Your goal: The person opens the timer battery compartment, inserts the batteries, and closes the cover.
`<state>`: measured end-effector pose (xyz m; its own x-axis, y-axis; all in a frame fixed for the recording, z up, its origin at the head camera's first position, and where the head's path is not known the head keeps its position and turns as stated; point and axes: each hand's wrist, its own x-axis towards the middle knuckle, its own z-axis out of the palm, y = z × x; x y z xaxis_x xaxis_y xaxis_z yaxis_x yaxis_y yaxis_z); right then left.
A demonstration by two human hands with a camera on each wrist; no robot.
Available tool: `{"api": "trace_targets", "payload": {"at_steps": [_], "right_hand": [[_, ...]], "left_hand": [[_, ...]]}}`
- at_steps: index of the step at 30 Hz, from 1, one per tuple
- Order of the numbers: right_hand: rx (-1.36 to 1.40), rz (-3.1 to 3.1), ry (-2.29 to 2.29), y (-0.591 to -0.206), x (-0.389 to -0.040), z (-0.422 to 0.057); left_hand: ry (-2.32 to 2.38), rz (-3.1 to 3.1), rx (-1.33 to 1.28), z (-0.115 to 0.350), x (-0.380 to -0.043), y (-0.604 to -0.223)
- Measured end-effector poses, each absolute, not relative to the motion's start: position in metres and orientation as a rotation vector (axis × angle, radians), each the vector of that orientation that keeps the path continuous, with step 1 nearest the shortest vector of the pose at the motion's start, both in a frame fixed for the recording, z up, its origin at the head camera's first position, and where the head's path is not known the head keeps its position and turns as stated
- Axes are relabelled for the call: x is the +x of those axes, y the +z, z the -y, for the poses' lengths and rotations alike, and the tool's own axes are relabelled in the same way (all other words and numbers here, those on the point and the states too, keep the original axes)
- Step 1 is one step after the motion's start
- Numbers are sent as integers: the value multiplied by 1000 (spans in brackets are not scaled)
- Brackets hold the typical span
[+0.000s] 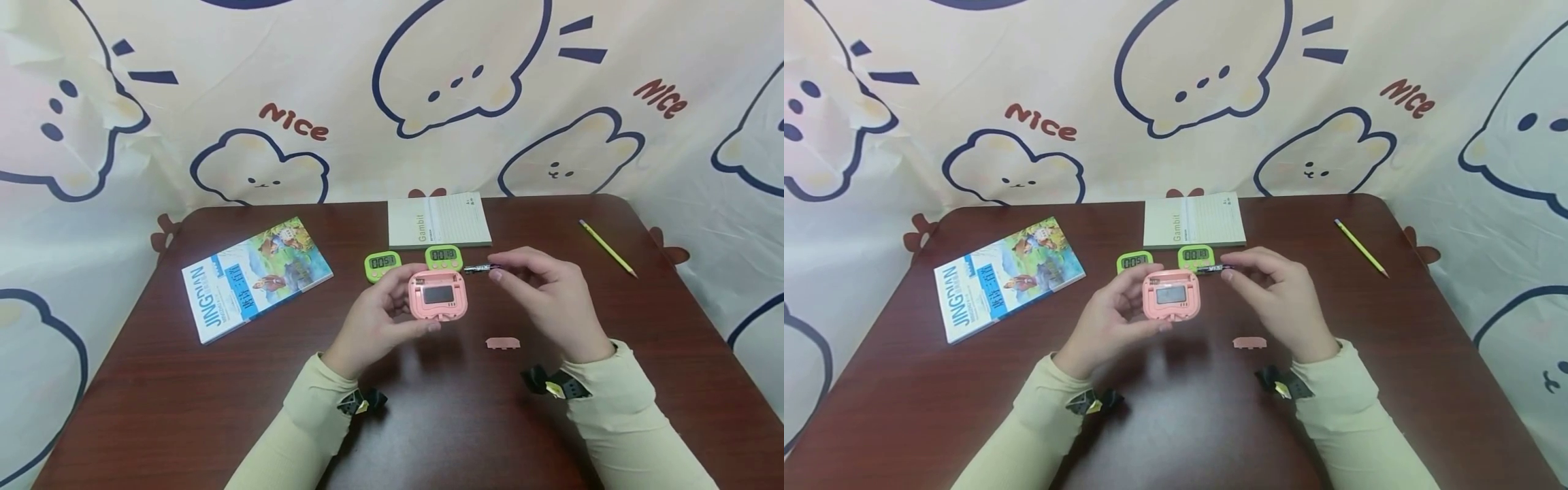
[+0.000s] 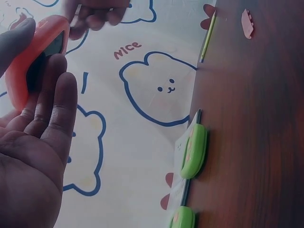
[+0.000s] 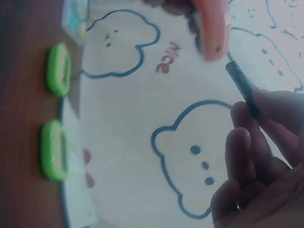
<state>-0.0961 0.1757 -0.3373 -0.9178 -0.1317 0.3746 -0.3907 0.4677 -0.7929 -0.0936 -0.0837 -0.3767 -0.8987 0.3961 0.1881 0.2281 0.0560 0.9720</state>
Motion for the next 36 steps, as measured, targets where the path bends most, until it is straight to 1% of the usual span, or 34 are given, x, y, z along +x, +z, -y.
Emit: {"api": "trace_targets", "payload": {"at_steps": [6,17,36], "right_hand": [[490,2453,1465,-331,-95,-157],[598,2409,1585,-337,-99,-138],[483,2426,1819,-349,-103,-141]], "left_hand": [[1958,-2189,650,84,-93,-377],[1974,-2170,661,85,-94,-378],[1967,-2168,666,86,-94,-375]]}}
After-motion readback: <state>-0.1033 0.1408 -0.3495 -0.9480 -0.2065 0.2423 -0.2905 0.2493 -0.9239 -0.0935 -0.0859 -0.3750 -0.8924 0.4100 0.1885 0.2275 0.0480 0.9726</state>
